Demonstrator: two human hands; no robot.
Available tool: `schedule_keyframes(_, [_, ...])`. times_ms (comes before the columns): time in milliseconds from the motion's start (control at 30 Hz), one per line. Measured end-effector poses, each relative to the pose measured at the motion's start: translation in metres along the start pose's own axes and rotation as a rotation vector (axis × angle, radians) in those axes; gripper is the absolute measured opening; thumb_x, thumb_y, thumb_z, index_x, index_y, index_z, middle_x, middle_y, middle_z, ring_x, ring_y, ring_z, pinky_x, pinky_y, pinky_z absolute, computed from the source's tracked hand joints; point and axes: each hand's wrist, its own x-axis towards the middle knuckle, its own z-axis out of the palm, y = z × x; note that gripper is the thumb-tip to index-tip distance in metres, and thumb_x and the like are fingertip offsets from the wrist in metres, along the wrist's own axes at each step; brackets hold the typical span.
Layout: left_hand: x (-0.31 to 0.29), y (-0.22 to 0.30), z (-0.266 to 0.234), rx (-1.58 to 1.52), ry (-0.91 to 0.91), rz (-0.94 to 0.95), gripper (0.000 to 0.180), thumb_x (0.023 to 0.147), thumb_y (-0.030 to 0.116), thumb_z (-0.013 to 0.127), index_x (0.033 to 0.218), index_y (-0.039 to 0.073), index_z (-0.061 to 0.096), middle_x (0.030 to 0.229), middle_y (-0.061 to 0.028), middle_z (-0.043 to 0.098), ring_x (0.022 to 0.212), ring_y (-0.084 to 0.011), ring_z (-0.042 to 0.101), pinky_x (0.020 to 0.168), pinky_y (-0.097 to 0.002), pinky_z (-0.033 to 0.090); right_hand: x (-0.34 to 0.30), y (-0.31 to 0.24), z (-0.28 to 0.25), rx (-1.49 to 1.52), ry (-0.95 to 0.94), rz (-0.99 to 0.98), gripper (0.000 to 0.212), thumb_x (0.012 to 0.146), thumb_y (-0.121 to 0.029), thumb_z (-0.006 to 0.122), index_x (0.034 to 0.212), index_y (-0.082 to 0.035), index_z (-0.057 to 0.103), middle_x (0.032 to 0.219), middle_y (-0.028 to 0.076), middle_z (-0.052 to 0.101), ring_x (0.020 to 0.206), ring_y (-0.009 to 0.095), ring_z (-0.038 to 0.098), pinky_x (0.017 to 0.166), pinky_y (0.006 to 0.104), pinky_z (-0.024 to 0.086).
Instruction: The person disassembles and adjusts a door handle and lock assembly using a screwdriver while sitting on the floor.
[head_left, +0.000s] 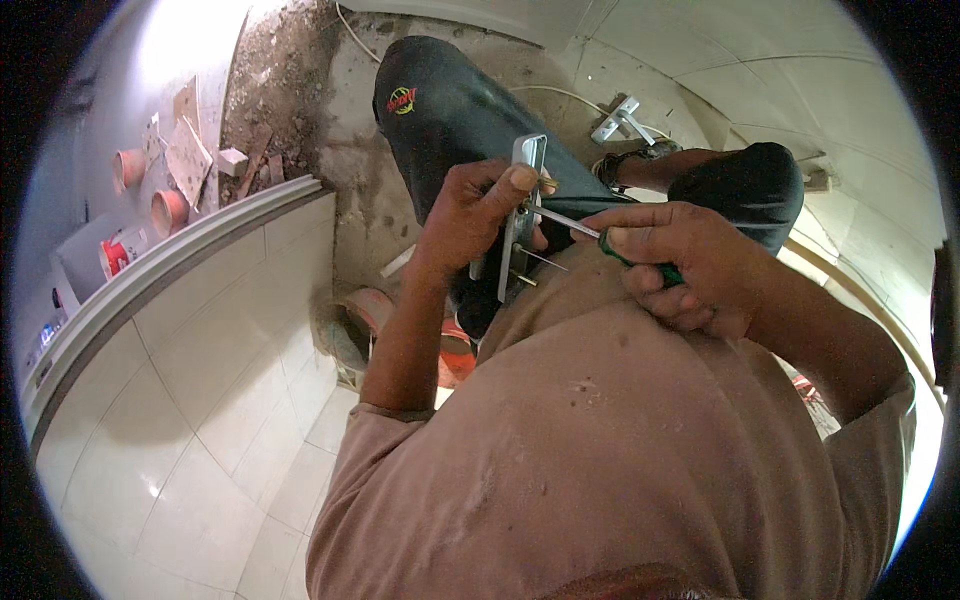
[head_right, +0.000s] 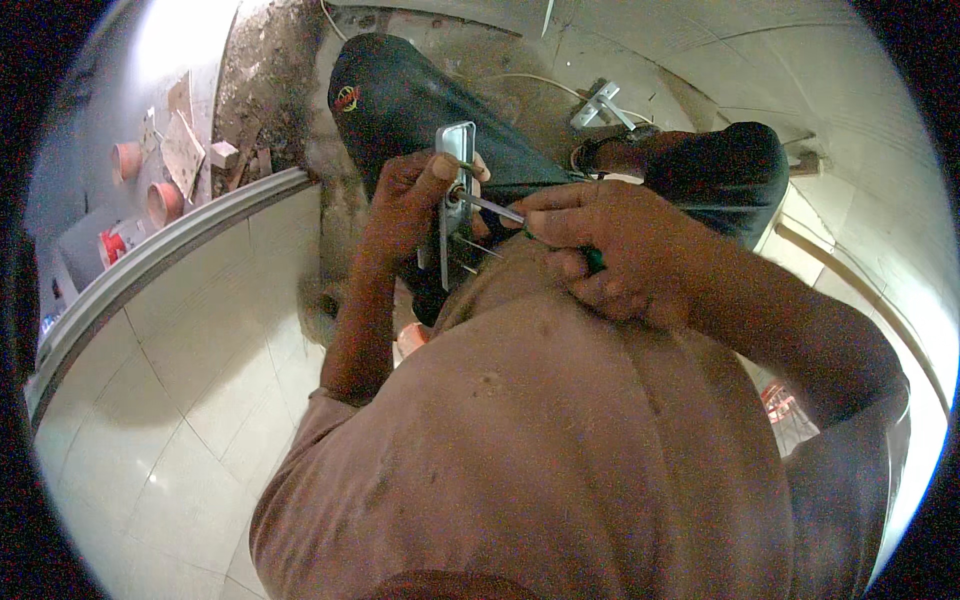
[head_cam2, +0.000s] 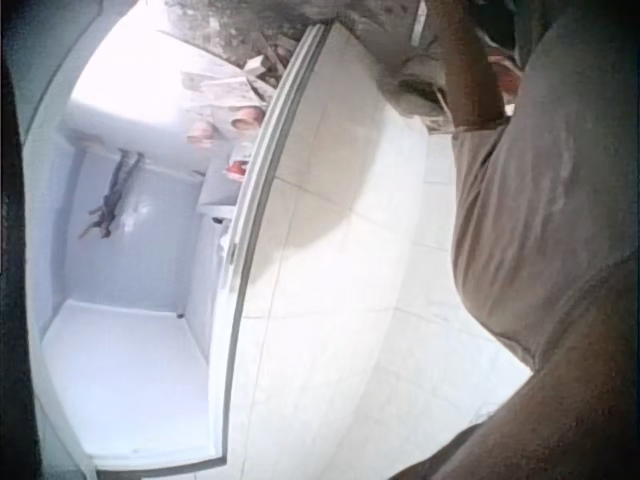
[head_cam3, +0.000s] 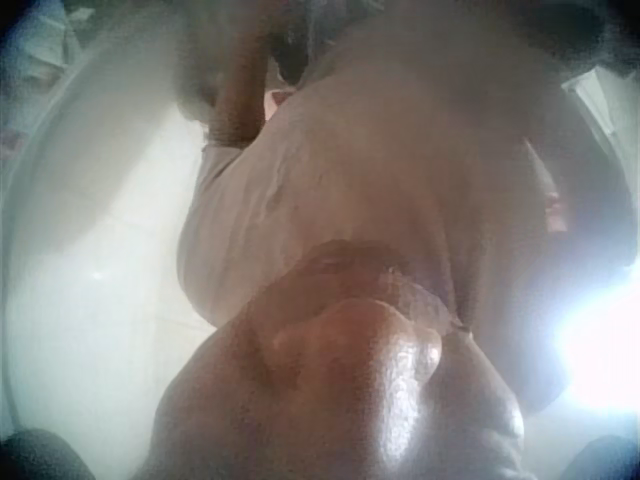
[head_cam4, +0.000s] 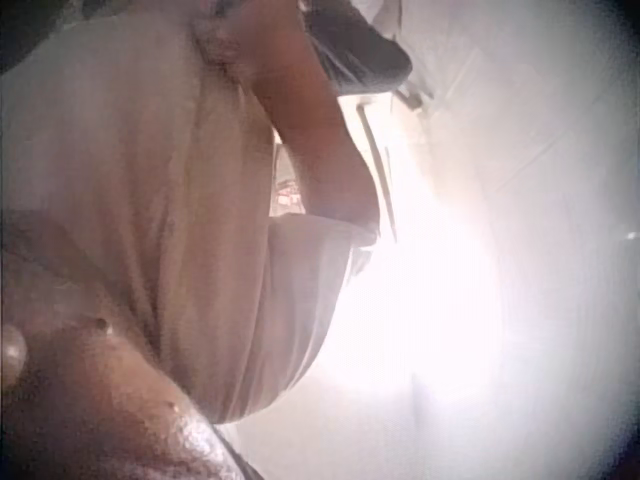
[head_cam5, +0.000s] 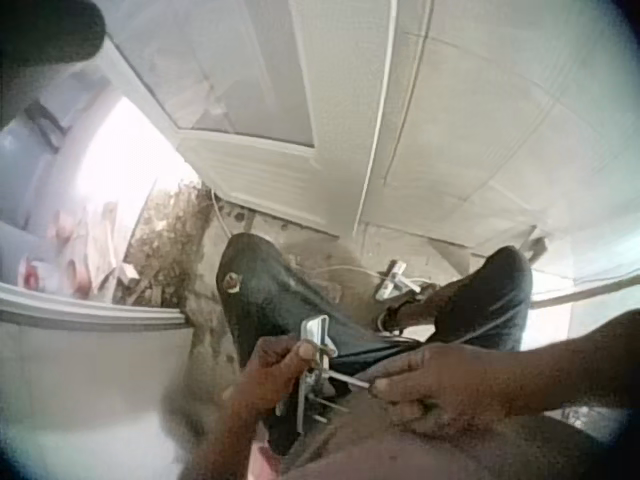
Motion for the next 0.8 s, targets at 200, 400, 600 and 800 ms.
schedule_keyframes(200, [0.004,0.012,-0.019,-0.061,0.042,-0.044,0.051,0.101,0.048,0.062,0.098,-0.002,0.072,0.074,-0.0084,0.068,0.058,-0.0161,0.069,0.051,-0.0272,0.053,0.021,-0.012,0.016,-0.862,0.146,-0.419,0.043,0.101,-0.016,0.055,0.142,-0.004,0.057,0.069,0.005,0.056,0.056,0.009,0.047,0.055,0.0303,0.044])
schedule_keyframes(400, [0.007,0.022,-0.021,0.07,0.067,-0.107,0.055,0.101,0.053,0.056,0.104,0.001,0.072,0.076,-0.008,0.069,0.055,-0.0184,0.068,0.053,-0.0299,0.054,0.029,-0.006,0.005,-1.309,0.267,-0.708,0.049,0.093,-0.007,0.062,0.142,-0.006,0.057,0.084,0.018,0.068,0.062,0.024,0.062,0.061,0.0345,0.05])
schedule_keyframes(600, [0.02,0.017,-0.011,-0.073,0.05,-0.009,0.053,0.1,0.05,0.062,0.1,-0.003,0.072,0.075,-0.0088,0.067,0.056,-0.0182,0.069,0.049,-0.0296,0.052,0.019,-0.022,0.0,-1.412,0.342,-0.69,0.051,0.094,-0.013,0.063,0.144,-0.006,0.054,0.085,0.014,0.066,0.059,0.021,0.06,0.057,0.0328,0.053])
schedule_keyframes(800, [0.02,0.0,0.001,-0.153,0.014,0.077,0.051,0.101,0.048,0.061,0.099,-0.001,0.072,0.073,-0.0075,0.065,0.055,-0.0167,0.067,0.049,-0.0292,0.054,-0.012,-0.048,0.007,-0.041,0.014,0.063,0.042,0.099,-0.027,0.062,0.139,-0.011,0.06,0.082,0.003,0.061,0.057,0.005,0.051,0.046,0.0203,0.041])
